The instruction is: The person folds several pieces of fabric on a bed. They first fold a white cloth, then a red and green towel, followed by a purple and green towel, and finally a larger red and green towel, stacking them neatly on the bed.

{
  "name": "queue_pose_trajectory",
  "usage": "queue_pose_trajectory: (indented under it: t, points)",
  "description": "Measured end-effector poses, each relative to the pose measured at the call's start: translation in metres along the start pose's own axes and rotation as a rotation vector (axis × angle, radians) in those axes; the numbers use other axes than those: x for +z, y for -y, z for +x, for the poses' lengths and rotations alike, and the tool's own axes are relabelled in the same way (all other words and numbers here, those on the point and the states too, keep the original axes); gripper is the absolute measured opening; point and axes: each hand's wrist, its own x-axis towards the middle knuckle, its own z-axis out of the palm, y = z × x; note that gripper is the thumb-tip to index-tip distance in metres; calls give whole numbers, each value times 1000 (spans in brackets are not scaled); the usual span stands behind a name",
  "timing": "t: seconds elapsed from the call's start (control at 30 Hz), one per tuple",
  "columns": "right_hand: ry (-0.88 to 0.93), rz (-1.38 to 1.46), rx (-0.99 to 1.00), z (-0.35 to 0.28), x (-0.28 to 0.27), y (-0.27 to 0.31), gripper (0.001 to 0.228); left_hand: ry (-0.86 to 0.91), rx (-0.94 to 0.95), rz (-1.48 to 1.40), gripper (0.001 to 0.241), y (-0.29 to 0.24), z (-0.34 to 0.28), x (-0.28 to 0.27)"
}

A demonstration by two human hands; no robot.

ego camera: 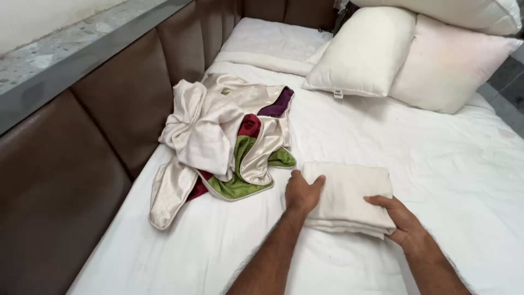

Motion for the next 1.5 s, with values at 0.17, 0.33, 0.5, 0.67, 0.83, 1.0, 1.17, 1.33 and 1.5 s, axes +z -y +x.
queue_pose_trajectory:
  t: [0.17, 0.33, 0.5, 0.67, 0.83, 1.0, 1.17, 1.33, 1.5]
  points:
    - [-170, -217, -9, -4, 5, 7, 77, 134, -156, -293, 73, 16, 37, 27]
    - [-341, -446, 11, 5, -8, 3, 68, 325, -138, -651, 63, 54, 59, 55]
    - [-433, -544, -67, -25, 31, 21, 67, 68, 115, -371, 63, 18, -6, 9]
    - [-185, -439, -85, -44, 104, 3, 77, -58, 219, -396, 82, 55, -27, -102]
    - [97, -392, -73, -58, 191, -53, 95, -209, 45, -186, 101, 83, -97, -237]
    - [441, -367, -74, -40, 228, -128, 45, -348, -182, 293, 93, 129, -116, -276]
    - [437, -571, -146, -36, 234, -115, 24, -366, -342, 562, 80, 100, -124, -264]
    - [315, -804, -339, -24, 249, -66, 14, -523, -124, 846, 53, 72, -92, -258]
    - [97, -1107, -973, -26, 294, -28, 12, -571, 331, 829, 58, 43, -21, -252]
